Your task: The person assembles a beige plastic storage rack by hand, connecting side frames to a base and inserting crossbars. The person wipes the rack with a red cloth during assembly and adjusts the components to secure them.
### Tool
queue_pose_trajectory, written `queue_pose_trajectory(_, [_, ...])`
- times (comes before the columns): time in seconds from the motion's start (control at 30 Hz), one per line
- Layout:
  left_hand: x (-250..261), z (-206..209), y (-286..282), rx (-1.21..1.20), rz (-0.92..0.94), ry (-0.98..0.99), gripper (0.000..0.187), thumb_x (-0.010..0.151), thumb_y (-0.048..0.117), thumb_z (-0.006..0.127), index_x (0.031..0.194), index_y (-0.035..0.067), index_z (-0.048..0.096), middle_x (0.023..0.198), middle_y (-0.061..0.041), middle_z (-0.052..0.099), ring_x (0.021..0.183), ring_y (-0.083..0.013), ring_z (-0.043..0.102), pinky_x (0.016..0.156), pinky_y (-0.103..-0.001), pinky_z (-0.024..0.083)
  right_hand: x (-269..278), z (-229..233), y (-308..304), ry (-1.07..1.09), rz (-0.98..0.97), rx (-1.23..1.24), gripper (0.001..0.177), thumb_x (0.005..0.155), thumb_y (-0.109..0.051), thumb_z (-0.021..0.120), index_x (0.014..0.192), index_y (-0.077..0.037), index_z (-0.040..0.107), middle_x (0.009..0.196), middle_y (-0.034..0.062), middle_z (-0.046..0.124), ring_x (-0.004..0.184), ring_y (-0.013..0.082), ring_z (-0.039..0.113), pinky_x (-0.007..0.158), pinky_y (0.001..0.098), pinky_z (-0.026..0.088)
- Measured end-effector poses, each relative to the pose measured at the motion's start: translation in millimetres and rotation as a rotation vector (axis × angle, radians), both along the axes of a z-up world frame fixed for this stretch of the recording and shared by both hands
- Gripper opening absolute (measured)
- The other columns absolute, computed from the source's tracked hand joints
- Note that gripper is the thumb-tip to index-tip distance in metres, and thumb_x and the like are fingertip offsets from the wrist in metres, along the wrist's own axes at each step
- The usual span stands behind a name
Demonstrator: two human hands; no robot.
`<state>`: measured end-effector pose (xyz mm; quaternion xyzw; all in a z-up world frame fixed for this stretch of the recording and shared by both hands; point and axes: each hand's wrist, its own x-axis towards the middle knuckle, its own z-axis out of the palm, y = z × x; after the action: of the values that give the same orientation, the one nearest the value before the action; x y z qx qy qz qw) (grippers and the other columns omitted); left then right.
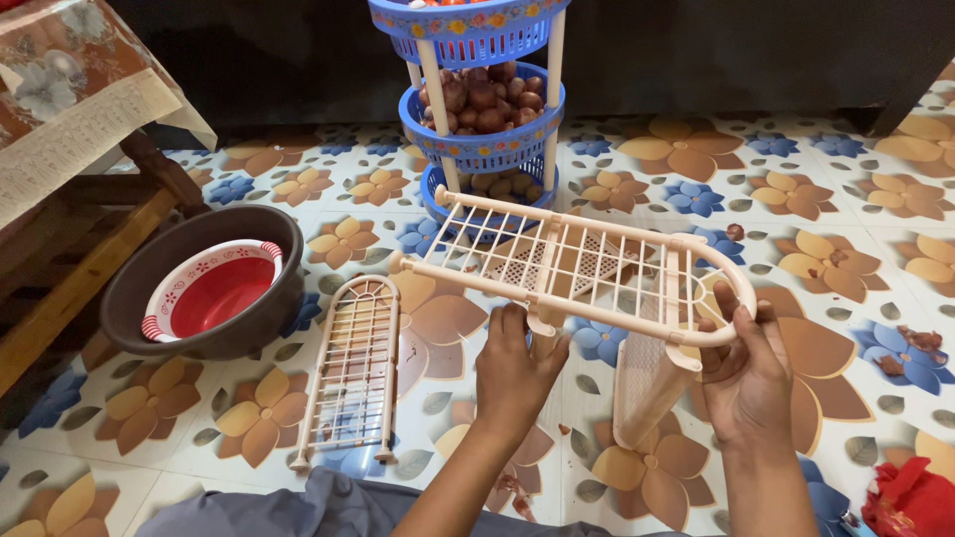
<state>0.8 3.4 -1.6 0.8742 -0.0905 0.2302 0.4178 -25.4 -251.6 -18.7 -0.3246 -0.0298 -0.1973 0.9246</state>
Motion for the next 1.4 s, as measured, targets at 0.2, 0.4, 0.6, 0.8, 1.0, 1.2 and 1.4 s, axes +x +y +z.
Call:
queue_pose_trajectory(0.2, [-14,14,11,-0.072,-0.032,0.124,0.081,0.065,0.051,0.092,0.115,0.004,0.049,0.109,-0.014,0.059,0.079,-0.0328,0.068,0.066,-0.045,0.057,0,0,-1,-0.001,0.004,0.003,0.019,0.109,-0.009,0.059,0.128,-0.013,0.053,0.134,0.0141,0.07,0.099,0.0233,0.075,0.085,0.0321,0.064])
queue_pose_trajectory(0.4, [-23,29,36,0.137,0.013,-0.368,0.091,0.071,0.052,0.089,0.136,0.003,0.047,0.128,-0.016,0.051,0.114,-0.0375,0.055,0.093,-0.049,0.052,1,-2,-2,0.011,0.003,0.013,0.02,0.109,-0.008,0.06,0.128,-0.012,0.054,0.133,0.0134,0.071,0.101,0.0236,0.075,0.087,0.0314,0.063])
queue_pose_trajectory(0.6, [-7,47,48,0.452,-0.011,-0.529,0.085,0.076,0.067,0.079,0.138,0.015,0.056,0.141,-0.009,0.051,0.139,-0.0313,0.044,0.121,-0.058,0.027,1,-2,-6,-0.012,0.006,0.011,0.019,0.11,-0.008,0.06,0.128,-0.012,0.055,0.131,0.0132,0.072,0.101,0.0235,0.074,0.087,0.0313,0.063])
queue_pose_trajectory(0.8, [-1,45,34,0.447,-0.021,-0.403,0.08,0.079,0.068,0.077,0.134,0.013,0.056,0.136,-0.009,0.054,0.142,-0.0333,0.041,0.124,-0.065,0.012,0,1,-4,0.031,-0.02,0.002,0.019,0.111,-0.009,0.059,0.129,-0.013,0.056,0.128,0.0118,0.072,0.102,0.0223,0.074,0.087,0.032,0.062])
queue_pose_trajectory(1.0, [-3,40,27,0.401,-0.043,-0.401,0.072,0.082,0.06,0.078,0.134,0.014,0.059,0.133,-0.008,0.056,0.139,-0.0327,0.042,0.123,-0.066,0.013,-6,17,1,0.12,-0.108,-0.141,0.019,0.113,-0.018,0.057,0.13,-0.017,0.051,0.124,0.0052,0.069,0.105,0.0153,0.068,0.084,0.0285,0.061])
queue_pose_trajectory(1.2, [-6,40,24,0.401,-0.015,-0.437,0.07,0.084,0.059,0.077,0.135,0.013,0.061,0.134,-0.008,0.057,0.14,-0.0309,0.043,0.123,-0.065,0.013,-9,41,21,0.35,-0.327,-0.53,0.038,0.108,-0.029,0.056,0.144,-0.02,0.048,0.126,0.0008,0.06,0.107,0.0107,0.064,0.075,0.0251,0.057])
queue_pose_trajectory(1.4, [-6,39,24,0.407,0.0,-0.437,0.072,0.084,0.06,0.077,0.135,0.012,0.06,0.134,-0.008,0.057,0.139,-0.0317,0.043,0.123,-0.066,0.013,-31,62,52,0.249,-1.089,-1.349,0.025,0.105,-0.008,0.069,0.128,-0.001,0.061,0.111,0.0201,0.055,0.088,0.0198,0.059,0.072,0.0268,0.052])
